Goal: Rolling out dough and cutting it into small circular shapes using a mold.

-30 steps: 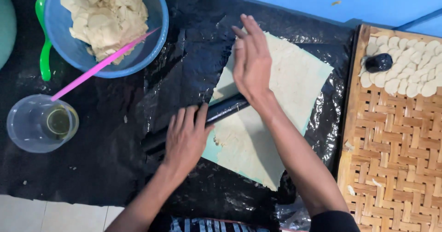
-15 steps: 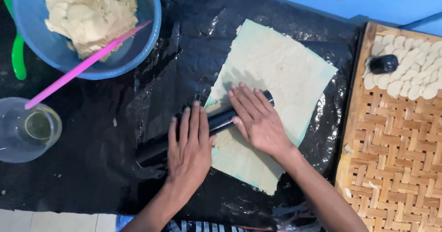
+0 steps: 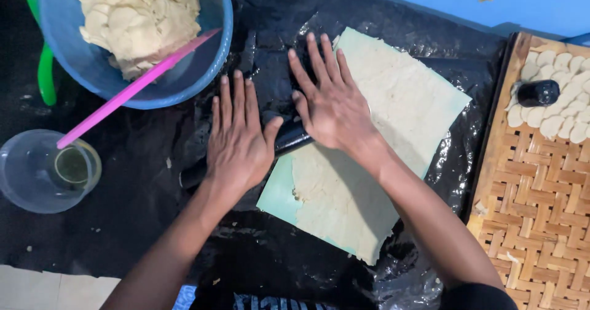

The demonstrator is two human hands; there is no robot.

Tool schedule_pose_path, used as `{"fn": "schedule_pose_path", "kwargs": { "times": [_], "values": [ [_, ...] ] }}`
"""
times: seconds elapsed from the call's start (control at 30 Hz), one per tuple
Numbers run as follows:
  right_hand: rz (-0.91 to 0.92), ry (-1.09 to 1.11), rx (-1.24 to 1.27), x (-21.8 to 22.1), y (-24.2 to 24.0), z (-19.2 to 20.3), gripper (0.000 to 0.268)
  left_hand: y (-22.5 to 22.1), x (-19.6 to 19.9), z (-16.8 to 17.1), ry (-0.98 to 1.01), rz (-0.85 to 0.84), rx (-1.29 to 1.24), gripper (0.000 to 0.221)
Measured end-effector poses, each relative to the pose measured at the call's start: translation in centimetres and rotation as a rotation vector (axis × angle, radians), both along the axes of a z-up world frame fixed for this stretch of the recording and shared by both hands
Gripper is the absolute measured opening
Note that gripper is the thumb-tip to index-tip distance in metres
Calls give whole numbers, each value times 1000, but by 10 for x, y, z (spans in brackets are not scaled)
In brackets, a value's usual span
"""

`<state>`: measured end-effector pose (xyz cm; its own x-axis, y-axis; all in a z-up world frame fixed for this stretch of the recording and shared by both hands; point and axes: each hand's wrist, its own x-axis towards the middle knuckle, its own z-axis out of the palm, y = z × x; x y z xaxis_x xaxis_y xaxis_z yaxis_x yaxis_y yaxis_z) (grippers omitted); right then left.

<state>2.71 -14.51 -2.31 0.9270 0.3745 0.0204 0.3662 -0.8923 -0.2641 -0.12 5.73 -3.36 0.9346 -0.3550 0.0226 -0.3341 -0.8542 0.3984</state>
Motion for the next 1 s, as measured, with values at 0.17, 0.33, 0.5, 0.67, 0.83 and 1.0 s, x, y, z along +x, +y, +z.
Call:
{"fn": "schedule_pose_path", "kwargs": {
  "times": [0.17, 0.33, 0.5, 0.67, 0.83, 1.0],
  "values": [
    [-63, -86, 68, 21, 6, -8, 65, 1, 6, 3, -127, 38, 5, 74],
    [-116, -225, 118, 48, 11, -28, 60, 0, -21, 22, -284, 61, 50, 56],
    [-200, -459, 367, 58, 15, -12, 34, 5, -26, 22, -117, -74, -8, 61],
    [-118, -367, 446, -10, -3, 33, 30, 1, -41, 37, -83, -38, -81, 57],
    [1, -283, 209, -91, -14, 29, 34, -6, -84, 33, -56, -141, -66, 54],
    [18, -52, 116, -101, -8, 4, 56, -7, -96, 17, 42, -137, 9, 64]
  ]
}}
